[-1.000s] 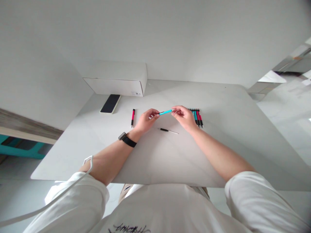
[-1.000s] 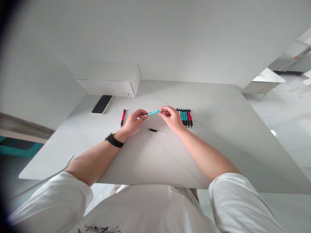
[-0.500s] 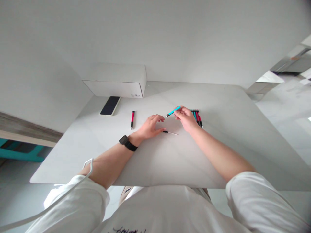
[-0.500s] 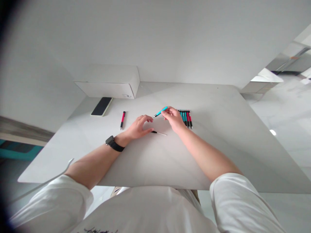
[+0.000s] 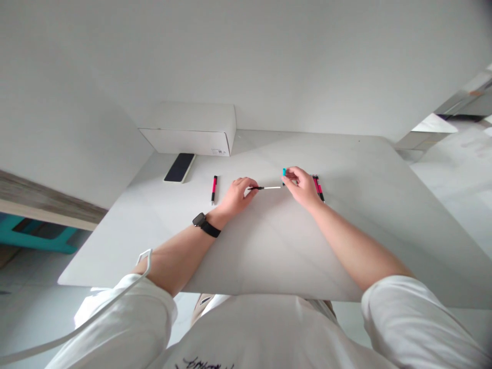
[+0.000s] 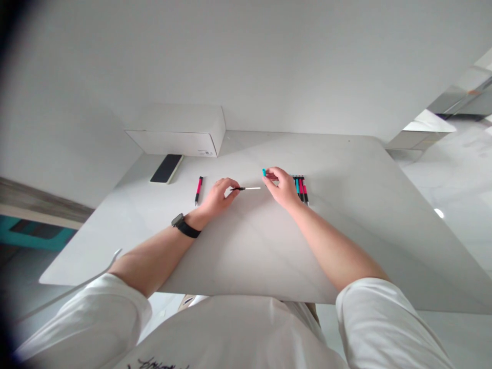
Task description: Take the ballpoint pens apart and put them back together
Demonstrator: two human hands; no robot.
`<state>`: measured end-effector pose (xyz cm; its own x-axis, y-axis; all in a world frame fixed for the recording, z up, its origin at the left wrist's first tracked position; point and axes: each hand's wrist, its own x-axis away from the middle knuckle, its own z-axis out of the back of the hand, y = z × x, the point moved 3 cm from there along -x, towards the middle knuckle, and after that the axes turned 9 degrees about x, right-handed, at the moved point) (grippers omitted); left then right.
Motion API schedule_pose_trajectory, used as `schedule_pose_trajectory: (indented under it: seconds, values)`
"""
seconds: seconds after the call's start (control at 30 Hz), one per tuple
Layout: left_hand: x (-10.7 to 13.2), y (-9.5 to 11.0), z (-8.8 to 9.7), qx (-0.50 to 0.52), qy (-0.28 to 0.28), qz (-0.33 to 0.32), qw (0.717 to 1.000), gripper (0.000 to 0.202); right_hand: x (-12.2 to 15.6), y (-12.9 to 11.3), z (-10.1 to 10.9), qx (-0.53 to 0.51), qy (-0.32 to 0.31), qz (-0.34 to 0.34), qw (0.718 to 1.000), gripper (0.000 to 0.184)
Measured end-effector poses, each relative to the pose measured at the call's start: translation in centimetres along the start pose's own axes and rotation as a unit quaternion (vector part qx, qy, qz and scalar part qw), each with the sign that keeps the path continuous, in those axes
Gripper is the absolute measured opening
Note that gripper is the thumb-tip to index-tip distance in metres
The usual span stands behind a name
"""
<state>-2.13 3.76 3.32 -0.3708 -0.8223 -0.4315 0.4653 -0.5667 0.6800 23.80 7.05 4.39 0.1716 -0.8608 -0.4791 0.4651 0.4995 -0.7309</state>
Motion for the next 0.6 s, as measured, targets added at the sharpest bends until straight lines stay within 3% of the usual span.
schedule_pose_trajectory:
  seconds: [0.17, 0.43, 0.6]
  values:
    - [-0.27, -1.01, 1.25, 0.014, 0.083, 0.039, 0.996, 0.011, 0.24, -0.76, 0.29, 0.142, -0.019, 0.100, 0.985, 0.018]
    - [-0.29, -0.86, 1.09, 0.010, 0.064, 0.050, 0.997, 0.013, 0.34, -0.21, -0.08, 0.189, -0.023, 0.113, 0.975, 0.020]
    - [-0.35, -0.88, 0.85, -0.009, 0.055, 0.036, 0.998, 0.012, 0.68, -0.21, -0.10, 0.276, -0.044, 0.136, 0.951, 0.022]
